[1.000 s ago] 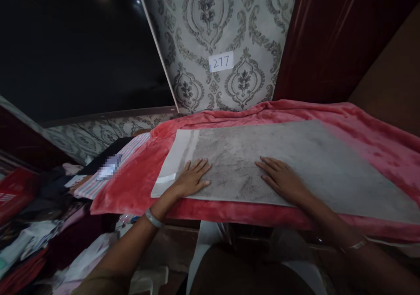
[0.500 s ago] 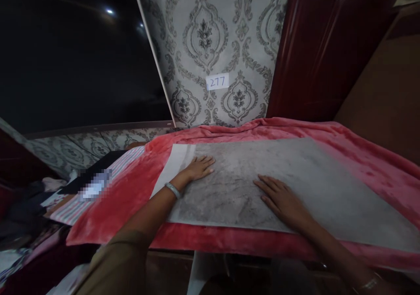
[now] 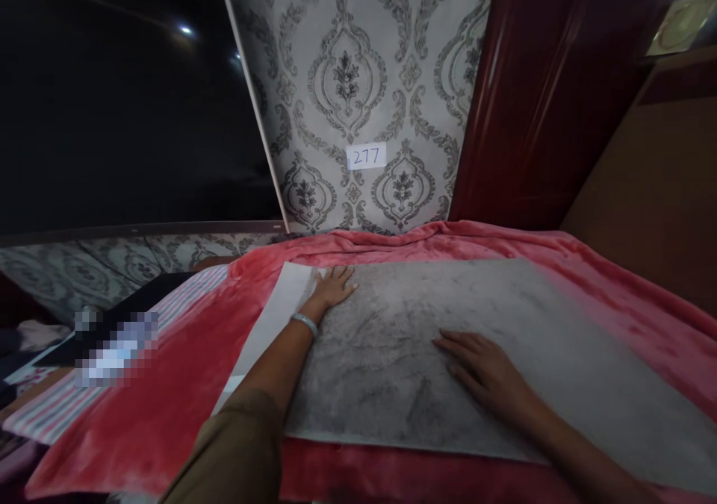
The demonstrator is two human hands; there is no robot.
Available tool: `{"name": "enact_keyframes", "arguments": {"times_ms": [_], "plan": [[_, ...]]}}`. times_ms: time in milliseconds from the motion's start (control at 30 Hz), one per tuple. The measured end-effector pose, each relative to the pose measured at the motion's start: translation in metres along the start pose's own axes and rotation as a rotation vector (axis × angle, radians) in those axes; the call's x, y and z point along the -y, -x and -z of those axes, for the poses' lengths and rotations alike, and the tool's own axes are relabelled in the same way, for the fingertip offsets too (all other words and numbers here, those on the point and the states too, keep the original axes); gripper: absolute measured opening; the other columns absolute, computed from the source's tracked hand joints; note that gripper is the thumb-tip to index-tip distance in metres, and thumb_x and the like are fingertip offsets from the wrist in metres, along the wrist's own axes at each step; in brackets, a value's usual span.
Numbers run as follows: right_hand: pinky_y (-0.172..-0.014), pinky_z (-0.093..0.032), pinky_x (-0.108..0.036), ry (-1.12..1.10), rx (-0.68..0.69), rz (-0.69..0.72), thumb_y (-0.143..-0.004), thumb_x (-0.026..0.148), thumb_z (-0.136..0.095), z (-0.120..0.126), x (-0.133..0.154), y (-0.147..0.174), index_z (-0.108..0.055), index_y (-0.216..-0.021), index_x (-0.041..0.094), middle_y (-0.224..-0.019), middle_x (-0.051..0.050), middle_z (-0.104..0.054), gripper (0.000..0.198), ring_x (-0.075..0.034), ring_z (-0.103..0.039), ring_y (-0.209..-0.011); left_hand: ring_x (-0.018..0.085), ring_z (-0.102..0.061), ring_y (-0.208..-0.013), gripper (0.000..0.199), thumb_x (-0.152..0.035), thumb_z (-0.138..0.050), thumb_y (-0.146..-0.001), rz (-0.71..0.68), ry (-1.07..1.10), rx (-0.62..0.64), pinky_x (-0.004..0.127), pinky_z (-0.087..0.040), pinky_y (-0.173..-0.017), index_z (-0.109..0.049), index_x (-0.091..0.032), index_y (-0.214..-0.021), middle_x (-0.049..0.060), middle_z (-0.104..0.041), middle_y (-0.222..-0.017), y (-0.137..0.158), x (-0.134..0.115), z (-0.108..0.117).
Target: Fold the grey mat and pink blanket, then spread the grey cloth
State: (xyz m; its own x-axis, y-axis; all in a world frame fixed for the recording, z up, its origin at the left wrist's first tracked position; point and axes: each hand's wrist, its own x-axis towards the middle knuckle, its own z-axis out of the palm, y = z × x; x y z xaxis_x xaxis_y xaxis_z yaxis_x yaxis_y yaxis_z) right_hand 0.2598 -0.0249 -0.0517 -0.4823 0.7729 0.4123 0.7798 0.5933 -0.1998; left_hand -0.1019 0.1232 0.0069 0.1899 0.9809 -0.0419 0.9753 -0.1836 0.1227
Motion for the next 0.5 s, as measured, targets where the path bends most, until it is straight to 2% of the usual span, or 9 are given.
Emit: {"name": "enact_keyframes", "arguments": {"times_ms": [67,133,200,300,400,500], "plan": [[-0.099,-0.051,-0.05,0.007,0.015,-0.035,-0.1,0.036,-0.037,0.008,-0.005,-0.028,-0.066,-0.134,0.026,-0.126,-0.012,-0.071,0.046,-0.028,-0.066,-0.113,0.039,-0.01,-0.156,0.071,-0.061,-0.032,-0.097,0.013,-0.01,-0.015,0.072,-0.008,-0.118,-0.025,-0.03,-0.161,0.006,-0.019,-0.17,-0.001,0.0,-0.002],[-0.106,-0.044,-0.053,0.056,0.036,-0.095,-0.099,0.034,-0.038,0.01,-0.009,-0.063,-0.062,-0.138,0.022,-0.131,-0.013,-0.068,0.048,-0.03,-0.062,-0.121,0.037,-0.011,-0.156,0.07,-0.061,-0.031,-0.097,0.027,-0.016,-0.024,0.071,-0.008,-0.118,-0.026,-0.031,-0.16,0.005,-0.021,-0.169,-0.001,0.0,-0.003],[-0.114,-0.035,-0.058,0.107,0.102,-0.183,-0.099,0.037,-0.039,0.004,-0.012,-0.098,-0.052,-0.148,0.021,-0.149,-0.013,-0.054,0.053,-0.032,-0.049,-0.138,0.036,-0.011,-0.156,0.069,-0.061,-0.031,-0.098,0.031,-0.024,-0.027,0.07,-0.008,-0.119,-0.026,-0.032,-0.16,0.005,-0.021,-0.169,-0.002,0.001,-0.004],[-0.117,-0.029,-0.059,0.154,0.24,-0.272,-0.101,0.043,-0.036,-0.015,-0.018,-0.137,-0.04,-0.156,0.024,-0.163,-0.011,-0.035,0.058,-0.032,-0.033,-0.149,0.036,-0.01,-0.156,0.07,-0.062,-0.029,-0.098,0.012,-0.026,-0.012,0.069,-0.007,-0.12,-0.024,-0.031,-0.161,0.005,-0.02,-0.169,-0.005,0.006,-0.004],[-0.119,-0.025,-0.059,0.167,0.281,-0.246,-0.102,0.048,-0.031,-0.028,-0.032,-0.152,-0.038,-0.157,0.028,-0.165,-0.008,-0.028,0.059,-0.031,-0.028,-0.151,0.033,-0.01,-0.157,0.069,-0.06,-0.03,-0.099,-0.032,-0.009,0.006,0.066,-0.009,-0.121,-0.024,-0.031,-0.161,0.005,-0.018,-0.17,-0.011,0.017,-0.004],[-0.12,-0.023,-0.058,0.169,0.296,-0.253,-0.102,0.051,-0.025,-0.026,-0.058,-0.152,-0.035,-0.158,0.03,-0.166,-0.005,-0.026,0.061,-0.029,-0.025,-0.152,0.031,-0.013,-0.156,0.067,-0.057,-0.032,-0.099,-0.085,-0.004,-0.002,0.063,-0.012,-0.122,-0.026,-0.031,-0.16,0.005,-0.02,-0.169,-0.02,0.029,-0.003]]}}
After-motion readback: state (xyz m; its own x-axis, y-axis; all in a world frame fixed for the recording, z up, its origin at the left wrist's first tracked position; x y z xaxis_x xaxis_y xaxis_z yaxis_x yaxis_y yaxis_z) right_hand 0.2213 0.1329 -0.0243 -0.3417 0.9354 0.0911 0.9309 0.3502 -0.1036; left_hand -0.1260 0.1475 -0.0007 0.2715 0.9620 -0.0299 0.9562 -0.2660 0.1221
